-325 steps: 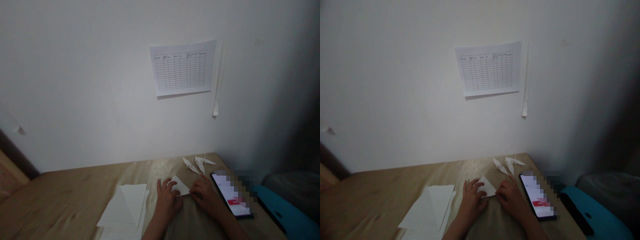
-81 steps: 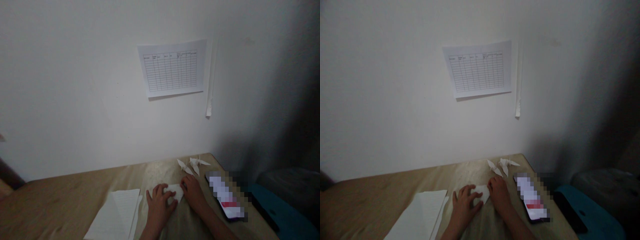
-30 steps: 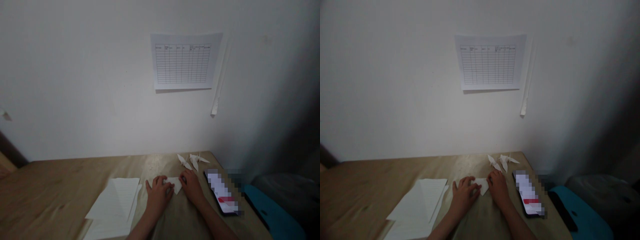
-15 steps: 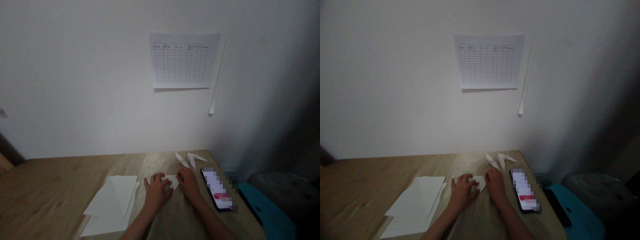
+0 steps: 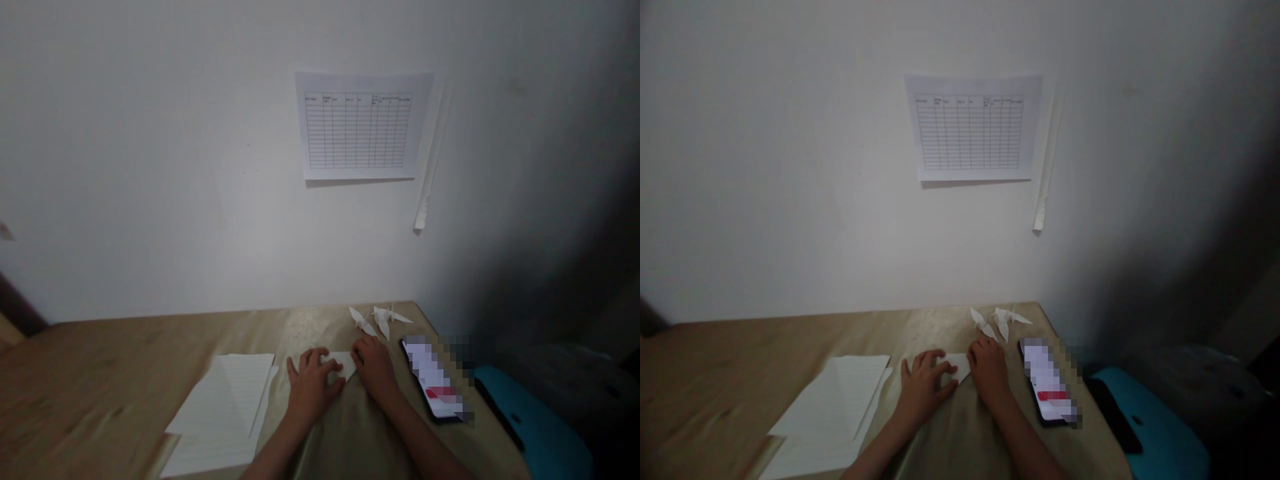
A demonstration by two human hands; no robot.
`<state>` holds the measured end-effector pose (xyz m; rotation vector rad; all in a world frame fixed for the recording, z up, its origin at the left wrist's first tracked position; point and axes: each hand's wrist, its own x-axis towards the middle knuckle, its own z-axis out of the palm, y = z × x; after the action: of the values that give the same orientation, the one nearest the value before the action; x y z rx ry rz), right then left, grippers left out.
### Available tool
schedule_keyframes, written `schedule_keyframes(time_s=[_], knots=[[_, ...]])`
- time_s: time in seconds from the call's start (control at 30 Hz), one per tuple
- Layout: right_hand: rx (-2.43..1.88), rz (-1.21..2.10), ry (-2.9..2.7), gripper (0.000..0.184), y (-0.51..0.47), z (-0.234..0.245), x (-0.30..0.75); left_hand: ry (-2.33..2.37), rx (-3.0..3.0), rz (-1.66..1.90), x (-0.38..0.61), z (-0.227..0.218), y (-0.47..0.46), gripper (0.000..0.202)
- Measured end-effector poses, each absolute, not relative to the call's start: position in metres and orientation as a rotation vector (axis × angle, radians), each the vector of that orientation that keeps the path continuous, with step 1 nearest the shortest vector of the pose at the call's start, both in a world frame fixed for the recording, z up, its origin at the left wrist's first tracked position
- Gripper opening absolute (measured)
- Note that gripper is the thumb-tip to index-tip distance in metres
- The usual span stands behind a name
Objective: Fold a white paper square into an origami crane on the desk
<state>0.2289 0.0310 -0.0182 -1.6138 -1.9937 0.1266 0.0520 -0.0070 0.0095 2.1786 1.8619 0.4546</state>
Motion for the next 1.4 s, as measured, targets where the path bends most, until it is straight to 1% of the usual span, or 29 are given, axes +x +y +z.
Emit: schedule_keyframes(time_s=[0.47,1.0,1.4], knots=[[-1.684,0.099,-2.011,0.014,0.0295,-0.0167,0.226,1.931,2.197,0.431,0.0608,0.0184,-0.0138,0.024],[-1.671,0.131,-2.011,0.013,0.0299,-0.0177,0.2274,1.936,2.176,0.499,0.059,0.0123,-0.0126,0.02],[-1.686,0.116,-2.028,0.013,0.0275,-0.0142,0.2272,1.928,2.132,0.484,0.0595,0.0154,-0.0105,0.023]])
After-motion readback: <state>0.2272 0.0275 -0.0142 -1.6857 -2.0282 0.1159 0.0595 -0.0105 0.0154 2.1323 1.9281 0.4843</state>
